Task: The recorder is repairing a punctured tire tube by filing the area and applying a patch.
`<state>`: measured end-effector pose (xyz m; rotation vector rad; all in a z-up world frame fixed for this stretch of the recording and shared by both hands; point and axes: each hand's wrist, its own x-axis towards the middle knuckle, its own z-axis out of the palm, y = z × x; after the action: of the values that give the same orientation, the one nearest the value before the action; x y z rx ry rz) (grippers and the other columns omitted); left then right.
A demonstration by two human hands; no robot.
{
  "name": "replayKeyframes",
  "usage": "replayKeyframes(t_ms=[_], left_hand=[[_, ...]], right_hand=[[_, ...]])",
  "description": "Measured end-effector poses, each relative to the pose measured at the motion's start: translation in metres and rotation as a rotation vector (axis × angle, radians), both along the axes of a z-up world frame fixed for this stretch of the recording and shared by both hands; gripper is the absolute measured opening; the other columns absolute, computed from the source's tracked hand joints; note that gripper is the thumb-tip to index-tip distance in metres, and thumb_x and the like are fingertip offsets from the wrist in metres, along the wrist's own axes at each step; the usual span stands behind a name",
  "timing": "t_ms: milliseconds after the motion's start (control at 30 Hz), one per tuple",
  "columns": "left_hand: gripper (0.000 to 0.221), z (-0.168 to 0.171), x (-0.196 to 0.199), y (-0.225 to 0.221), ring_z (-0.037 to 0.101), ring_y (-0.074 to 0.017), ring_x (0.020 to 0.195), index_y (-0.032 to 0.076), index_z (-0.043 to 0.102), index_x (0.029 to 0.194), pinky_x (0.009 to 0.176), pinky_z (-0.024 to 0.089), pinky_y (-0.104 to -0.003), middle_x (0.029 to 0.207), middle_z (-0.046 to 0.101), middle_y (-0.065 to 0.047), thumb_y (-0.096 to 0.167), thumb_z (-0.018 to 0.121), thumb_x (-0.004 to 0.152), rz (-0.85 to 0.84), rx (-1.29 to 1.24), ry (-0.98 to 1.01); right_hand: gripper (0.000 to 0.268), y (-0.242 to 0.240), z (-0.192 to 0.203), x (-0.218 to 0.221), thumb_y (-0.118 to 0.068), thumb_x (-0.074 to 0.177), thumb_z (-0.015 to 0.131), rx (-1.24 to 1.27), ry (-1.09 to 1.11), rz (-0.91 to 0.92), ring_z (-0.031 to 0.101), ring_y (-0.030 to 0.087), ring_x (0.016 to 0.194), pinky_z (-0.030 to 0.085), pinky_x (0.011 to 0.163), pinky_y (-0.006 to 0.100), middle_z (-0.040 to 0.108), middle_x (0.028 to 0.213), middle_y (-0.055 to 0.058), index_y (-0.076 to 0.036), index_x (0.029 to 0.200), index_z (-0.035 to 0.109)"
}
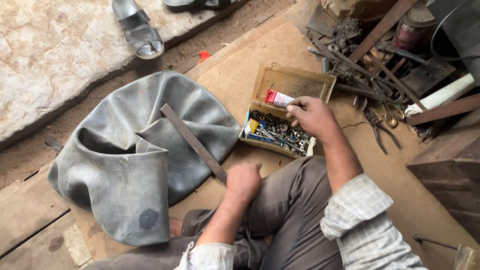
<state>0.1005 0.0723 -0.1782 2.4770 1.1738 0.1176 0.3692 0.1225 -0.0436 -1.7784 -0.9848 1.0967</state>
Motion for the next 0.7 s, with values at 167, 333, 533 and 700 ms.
replayKeyframes(t_ms=[167,333,533,700], left_hand=[[0.058,0.109,0.012,0.011,0.07,-0.0333,0.082,0.025,0.053,0.141,0.071,0.056,-0.048,0.088,0.071,-0.012,0.009,0.057,0.085,0.024,0.021,-0.051],[0.081,0.12,0.025,0.016,0.069,-0.035,0.076,0.029,0.04,0.158,0.069,0.055,-0.05,0.083,0.069,-0.015,0.005,0.055,0.082,-0.052,-0.058,0.097],[0.063,0.102,0.009,0.005,0.07,-0.0315,0.081,0.03,0.056,0.144,0.069,0.056,-0.048,0.087,0.072,-0.012,0.009,0.057,0.085,0.022,-0.085,0.019],[0.06,0.109,0.002,0.003,0.069,-0.0323,0.08,0.037,0.059,0.143,0.071,0.055,-0.048,0.086,0.071,-0.014,0.011,0.056,0.089,0.063,-0.146,0.019]], right_hand=[[0.024,0.005,-0.001,-0.012,-0.015,0.094,0.067,-0.041,-0.046,0.045,0.067,0.011,0.061,0.055,0.057,0.028,0.075,0.082,0.006,0.002,0.11,0.073],[0.025,0.005,0.001,-0.016,-0.016,0.092,0.067,-0.08,-0.075,0.065,0.067,0.011,0.06,0.056,0.057,0.028,0.075,0.08,0.005,0.0,0.109,0.074],[0.022,0.009,0.0,-0.022,-0.017,0.092,0.067,-0.199,-0.15,0.107,0.065,0.012,0.059,0.055,0.058,0.03,0.074,0.078,0.005,-0.003,0.106,0.077],[0.024,0.015,-0.002,-0.038,-0.025,0.089,0.07,-0.352,-0.522,0.289,0.073,0.023,0.082,0.057,0.083,0.038,0.078,0.098,0.009,-0.02,0.111,0.079]])
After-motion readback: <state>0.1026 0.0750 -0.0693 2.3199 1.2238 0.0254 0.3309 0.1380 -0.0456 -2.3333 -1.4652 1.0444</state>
